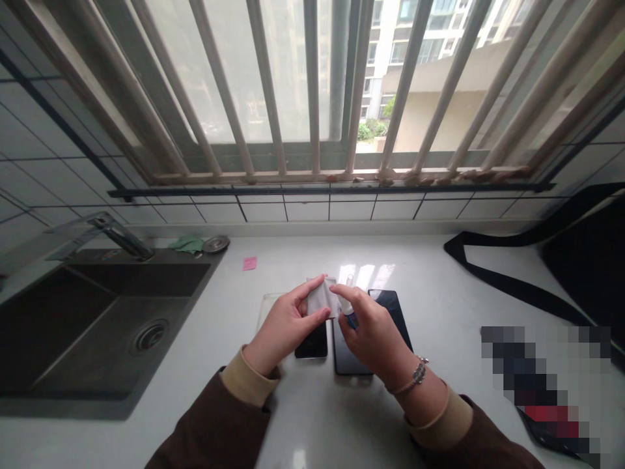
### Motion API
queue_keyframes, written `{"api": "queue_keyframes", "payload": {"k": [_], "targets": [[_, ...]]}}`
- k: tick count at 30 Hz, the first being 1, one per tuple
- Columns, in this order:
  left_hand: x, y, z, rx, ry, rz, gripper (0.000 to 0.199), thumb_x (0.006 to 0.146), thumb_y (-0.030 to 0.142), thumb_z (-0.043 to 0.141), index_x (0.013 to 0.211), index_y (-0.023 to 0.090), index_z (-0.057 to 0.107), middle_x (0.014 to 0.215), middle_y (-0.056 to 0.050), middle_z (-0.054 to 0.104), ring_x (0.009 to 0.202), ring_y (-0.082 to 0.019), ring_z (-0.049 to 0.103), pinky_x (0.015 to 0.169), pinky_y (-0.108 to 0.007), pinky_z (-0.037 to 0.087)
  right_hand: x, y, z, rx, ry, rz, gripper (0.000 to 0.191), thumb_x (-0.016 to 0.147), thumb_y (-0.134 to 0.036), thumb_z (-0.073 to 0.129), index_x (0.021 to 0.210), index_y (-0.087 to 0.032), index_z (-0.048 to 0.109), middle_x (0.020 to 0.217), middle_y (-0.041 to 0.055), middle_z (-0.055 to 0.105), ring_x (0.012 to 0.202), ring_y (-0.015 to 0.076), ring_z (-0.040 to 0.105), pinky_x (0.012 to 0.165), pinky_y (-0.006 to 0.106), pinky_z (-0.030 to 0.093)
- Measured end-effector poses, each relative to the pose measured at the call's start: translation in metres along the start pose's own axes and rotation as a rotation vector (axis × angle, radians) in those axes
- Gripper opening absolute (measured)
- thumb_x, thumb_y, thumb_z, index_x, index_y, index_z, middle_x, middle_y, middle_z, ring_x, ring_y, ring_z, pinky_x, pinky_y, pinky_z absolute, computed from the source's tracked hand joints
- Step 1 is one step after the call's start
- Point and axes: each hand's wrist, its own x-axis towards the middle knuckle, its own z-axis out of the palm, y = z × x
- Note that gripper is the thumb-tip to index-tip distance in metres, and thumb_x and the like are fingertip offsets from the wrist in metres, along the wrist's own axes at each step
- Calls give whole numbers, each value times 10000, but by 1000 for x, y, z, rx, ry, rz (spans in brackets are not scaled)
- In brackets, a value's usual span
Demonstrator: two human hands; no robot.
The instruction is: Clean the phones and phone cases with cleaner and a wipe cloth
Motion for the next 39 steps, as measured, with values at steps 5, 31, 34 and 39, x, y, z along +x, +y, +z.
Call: {"api": "queue_keyframes", "payload": {"k": [5, 31, 34, 39], "targets": [[1, 0, 0, 26, 25, 11, 689, 870, 353, 839, 1511, 228, 617, 1551, -137, 611, 1357, -333, 635, 1197, -522, 472, 0, 0, 1, 41, -28, -4, 637, 931, -42, 549, 1503, -312, 470, 1320, 105, 693, 1118, 267, 731, 976, 424, 628], [-1, -1, -4, 321, 79, 106, 597, 1028, 354, 615, 1611, 294, 497, 1574, -88, 596, 1240, -277, 708, 979, -367, 610, 12, -11, -5, 1563, -78, 805, 341, 984, -572, 693, 1112, -274, 584, 712, -90, 551, 433, 48, 403, 430, 165, 403], [0, -1, -5, 344, 111, 114, 566, 1026, 354, 616, 1581, 274, 543, 1573, -87, 596, 1388, -281, 620, 1151, -410, 512, 11, -9, -7, 1631, -137, 819, 351, 969, -590, 701, 1044, -262, 599, 632, -110, 472, 406, 48, 335, 410, 169, 370], [3, -2, -5, 272, 188, 79, 562, 993, 391, 675, 1530, 244, 606, 1566, -100, 603, 1455, -294, 559, 1268, -452, 377, 11, -9, -5, 1574, -161, 799, 391, 961, -634, 682, 994, -249, 617, 609, -105, 485, 379, 53, 328, 396, 185, 356]]}}
